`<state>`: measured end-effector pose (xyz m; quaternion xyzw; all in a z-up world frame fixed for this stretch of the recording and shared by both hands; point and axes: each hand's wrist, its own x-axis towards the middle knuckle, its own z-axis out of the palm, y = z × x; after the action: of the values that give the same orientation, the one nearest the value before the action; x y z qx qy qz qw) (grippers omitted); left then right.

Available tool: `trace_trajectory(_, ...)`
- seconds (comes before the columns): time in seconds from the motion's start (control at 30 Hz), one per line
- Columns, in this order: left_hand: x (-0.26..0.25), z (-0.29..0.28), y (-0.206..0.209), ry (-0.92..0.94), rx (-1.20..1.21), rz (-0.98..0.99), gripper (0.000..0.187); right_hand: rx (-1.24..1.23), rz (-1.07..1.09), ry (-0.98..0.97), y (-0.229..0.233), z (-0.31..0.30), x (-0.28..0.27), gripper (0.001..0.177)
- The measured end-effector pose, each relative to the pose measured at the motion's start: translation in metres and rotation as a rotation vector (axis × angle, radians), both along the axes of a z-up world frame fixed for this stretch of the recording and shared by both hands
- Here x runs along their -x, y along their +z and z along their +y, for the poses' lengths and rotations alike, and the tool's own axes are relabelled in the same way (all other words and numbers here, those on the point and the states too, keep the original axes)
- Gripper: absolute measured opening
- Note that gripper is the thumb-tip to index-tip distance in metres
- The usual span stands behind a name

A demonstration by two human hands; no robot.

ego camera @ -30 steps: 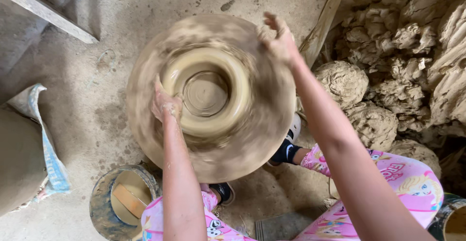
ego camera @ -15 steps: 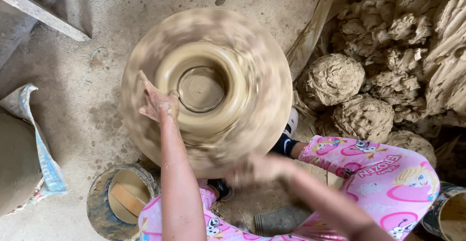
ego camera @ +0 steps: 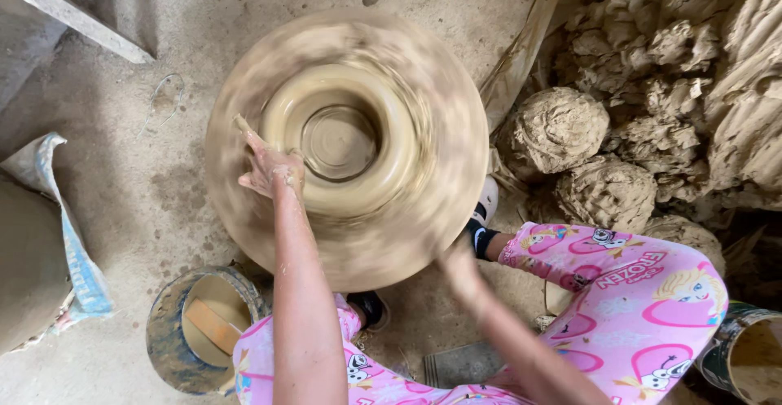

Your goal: The person centers a large mass of clay on a spinning pottery wheel by hand, opens the center to form a deep cavity, and uses a sponge to smooth the interior walls of the resulting vessel.

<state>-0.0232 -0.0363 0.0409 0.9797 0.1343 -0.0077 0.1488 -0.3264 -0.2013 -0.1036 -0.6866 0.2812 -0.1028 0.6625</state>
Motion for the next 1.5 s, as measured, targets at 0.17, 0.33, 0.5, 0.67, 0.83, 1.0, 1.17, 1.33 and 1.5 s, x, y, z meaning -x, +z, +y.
trace_trajectory(0.17,0.005,-0.005,0.012,0.032,0.005,0.156,0.116,-0.673,0.244,1.039,-0.002,0.053,0.059,0.061)
trace_trajectory(0.33,0.004,-0.005,0.013,0.085,-0.031,0.114,0.119,-0.537,0.376,1.089,0.031,0.032,0.032,0.053)
trace_trajectory(0.5,0.003,-0.005,0.0,0.118,0.007,0.177,0.117,-0.346,0.323,1.119,0.055,0.027,0.026,0.054)
trace_trajectory(0.67,0.0,0.0,-0.012,0.108,-0.051,0.134,0.125,-0.593,0.303,1.059,0.033,0.016,0.028,0.054)
trace_trajectory(0.83,0.005,-0.005,-0.001,0.16,0.088,0.221,0.121,-0.714,0.295,1.04,0.023,0.011,0.03,0.053)
trace_trajectory(1.0,0.015,-0.013,0.019,0.199,0.062,0.282,0.117,-0.71,0.28,1.035,0.026,0.01,0.03,0.051)
trace_trajectory(1.17,0.018,-0.016,0.025,0.212,0.104,0.226,0.119,-0.733,0.254,1.032,0.022,0.009,0.032,0.052)
trace_trajectory(1.33,0.009,-0.012,0.004,0.214,0.06,0.258,0.123,-0.747,0.242,1.025,0.021,0.011,0.032,0.051)
trace_trajectory(1.5,-0.013,-0.003,0.006,0.086,-0.046,0.324,0.121,-0.677,0.279,1.032,0.041,-0.001,0.028,0.052)
